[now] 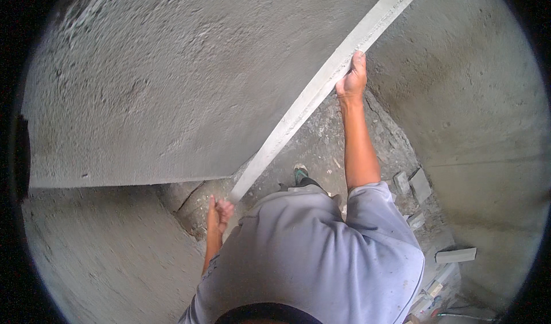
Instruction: The person walks through a construction site, picks up a long wooden straightedge, and uses it to smooth a freshly plastered wall. The person then picks up an orange plastic basin and places it on the floor.
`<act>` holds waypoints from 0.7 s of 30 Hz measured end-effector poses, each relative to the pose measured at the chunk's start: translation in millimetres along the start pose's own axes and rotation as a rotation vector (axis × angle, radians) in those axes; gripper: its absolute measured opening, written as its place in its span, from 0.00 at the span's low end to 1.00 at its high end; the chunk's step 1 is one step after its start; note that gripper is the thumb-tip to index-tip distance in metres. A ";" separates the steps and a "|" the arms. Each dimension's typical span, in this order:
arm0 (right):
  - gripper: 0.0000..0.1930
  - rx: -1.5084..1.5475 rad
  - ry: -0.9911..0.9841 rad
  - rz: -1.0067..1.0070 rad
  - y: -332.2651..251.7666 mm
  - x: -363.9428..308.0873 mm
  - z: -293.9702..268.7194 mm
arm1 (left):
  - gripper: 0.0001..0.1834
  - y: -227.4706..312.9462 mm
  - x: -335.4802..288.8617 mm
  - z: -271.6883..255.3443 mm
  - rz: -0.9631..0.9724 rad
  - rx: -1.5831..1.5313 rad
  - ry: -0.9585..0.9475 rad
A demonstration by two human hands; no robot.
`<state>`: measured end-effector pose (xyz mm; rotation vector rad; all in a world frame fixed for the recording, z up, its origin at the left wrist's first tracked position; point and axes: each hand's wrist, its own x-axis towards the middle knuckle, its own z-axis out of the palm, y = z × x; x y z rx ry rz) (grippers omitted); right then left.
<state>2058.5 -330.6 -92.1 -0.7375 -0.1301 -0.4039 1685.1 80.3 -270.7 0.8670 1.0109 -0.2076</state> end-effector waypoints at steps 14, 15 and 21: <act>0.20 0.069 0.047 0.072 26.9 -25.3 14.9 | 0.29 -115.1 118.1 -13.7 0.299 -0.140 -0.162; 0.20 0.074 0.053 0.080 26.4 -18.0 10.6 | 0.26 -109.2 119.3 -10.0 0.344 -0.077 -0.164; 0.18 -0.071 0.204 0.067 36.8 32.9 -15.2 | 0.21 -27.7 94.9 42.3 0.181 -0.825 0.035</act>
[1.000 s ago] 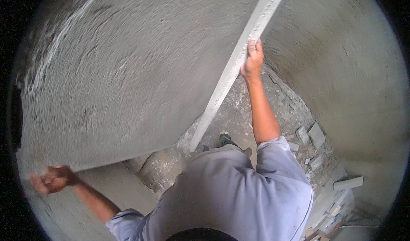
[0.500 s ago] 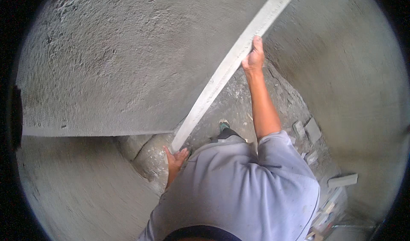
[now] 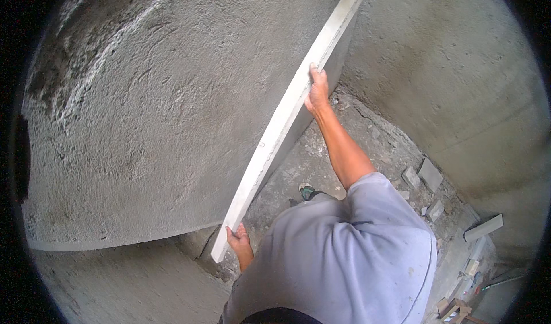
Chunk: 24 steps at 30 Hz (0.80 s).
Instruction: The person walks through a construction site, picks up a long wooden straightedge, and uses it to smooth a freshly plastered wall. The person then picks up an orange plastic basin and places it on the floor.
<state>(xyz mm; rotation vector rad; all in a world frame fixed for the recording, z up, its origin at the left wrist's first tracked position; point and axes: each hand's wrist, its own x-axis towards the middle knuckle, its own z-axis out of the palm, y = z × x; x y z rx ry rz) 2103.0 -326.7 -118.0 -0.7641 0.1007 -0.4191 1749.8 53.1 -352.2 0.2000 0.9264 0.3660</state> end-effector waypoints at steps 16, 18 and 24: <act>0.27 -0.213 0.333 0.202 92.0 119.4 -75.2 | 0.24 26.6 -10.2 107.1 0.277 0.124 -0.091; 0.27 -0.243 0.368 0.202 94.7 119.1 -67.8 | 0.24 27.9 -18.2 124.3 0.326 0.157 -0.094; 0.24 -0.376 0.367 0.208 83.8 71.5 -5.6 | 0.24 75.3 -27.4 105.6 0.390 0.061 -0.064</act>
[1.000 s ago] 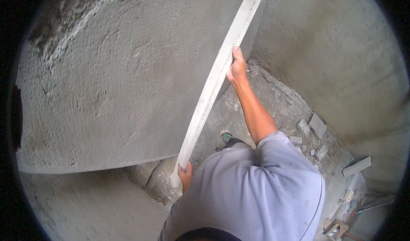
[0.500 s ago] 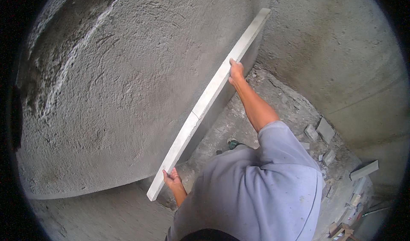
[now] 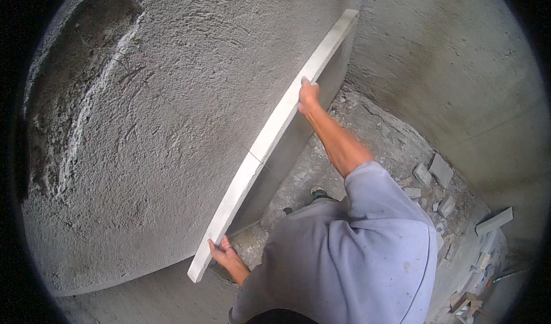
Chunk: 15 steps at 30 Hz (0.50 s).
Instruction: The person walks through a construction site, picks up a long wooden straightedge, and uses it to smooth a freshly plastered wall. The person then picks up an orange plastic basin and places it on the floor.
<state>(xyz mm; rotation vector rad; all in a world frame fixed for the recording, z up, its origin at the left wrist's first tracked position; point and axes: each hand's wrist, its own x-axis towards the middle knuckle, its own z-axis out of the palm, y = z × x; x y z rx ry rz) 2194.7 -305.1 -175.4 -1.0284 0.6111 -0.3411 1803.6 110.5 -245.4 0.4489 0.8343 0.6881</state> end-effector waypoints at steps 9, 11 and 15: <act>0.20 0.024 -0.081 0.043 6.2 -137.9 40.4 | 0.26 150.9 4.9 -38.8 0.246 0.032 -0.126; 0.21 0.003 -0.115 0.017 3.4 -158.3 40.0 | 0.26 186.0 14.2 -52.2 0.345 0.074 -0.103; 0.30 -0.075 -0.149 -0.018 -1.8 -145.6 38.4 | 0.26 184.1 -4.8 -27.7 0.265 0.110 -0.072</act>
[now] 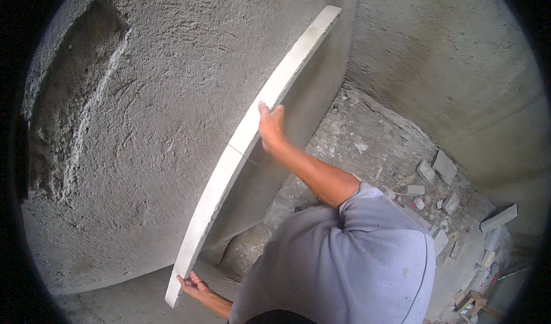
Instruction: The person walks through a construction site, picks up a long wooden straightedge, and uses it to smooth a freshly plastered wall. The person then picks up an orange plastic basin and places it on the floor.
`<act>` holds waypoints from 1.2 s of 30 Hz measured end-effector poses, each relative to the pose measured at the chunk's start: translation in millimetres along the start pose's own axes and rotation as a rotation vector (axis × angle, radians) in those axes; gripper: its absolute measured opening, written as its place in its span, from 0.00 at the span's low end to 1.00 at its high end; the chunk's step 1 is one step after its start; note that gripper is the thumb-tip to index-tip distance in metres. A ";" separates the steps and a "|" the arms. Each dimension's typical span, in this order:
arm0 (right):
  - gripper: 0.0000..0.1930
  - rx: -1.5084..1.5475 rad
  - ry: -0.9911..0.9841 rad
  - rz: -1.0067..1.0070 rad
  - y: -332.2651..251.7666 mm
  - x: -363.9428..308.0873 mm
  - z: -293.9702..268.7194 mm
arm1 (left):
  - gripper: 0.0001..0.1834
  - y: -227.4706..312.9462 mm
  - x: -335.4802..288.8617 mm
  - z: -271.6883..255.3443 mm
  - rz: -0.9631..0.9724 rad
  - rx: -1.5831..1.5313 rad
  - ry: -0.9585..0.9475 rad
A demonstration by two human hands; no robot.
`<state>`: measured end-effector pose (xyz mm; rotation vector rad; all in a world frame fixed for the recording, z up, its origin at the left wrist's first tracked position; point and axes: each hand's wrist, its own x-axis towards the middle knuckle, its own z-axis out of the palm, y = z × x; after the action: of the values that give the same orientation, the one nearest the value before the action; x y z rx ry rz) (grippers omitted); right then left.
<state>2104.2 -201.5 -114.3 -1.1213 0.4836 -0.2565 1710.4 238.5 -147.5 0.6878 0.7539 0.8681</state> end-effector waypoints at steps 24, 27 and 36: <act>0.27 -0.119 0.137 0.038 4.6 83.8 -30.7 | 0.28 -74.6 -41.4 60.2 -0.032 -0.002 0.025; 0.28 -0.121 0.216 0.009 17.1 141.9 -52.3 | 0.26 -108.3 -40.0 55.9 -0.090 0.057 -0.067; 0.34 0.042 0.158 0.160 53.6 270.3 -144.1 | 0.21 -230.1 -80.5 117.2 -0.321 0.084 0.051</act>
<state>2265.6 -410.9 -278.0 -1.0195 0.7016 -0.2156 1863.7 35.3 -238.9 0.5990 0.9221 0.5654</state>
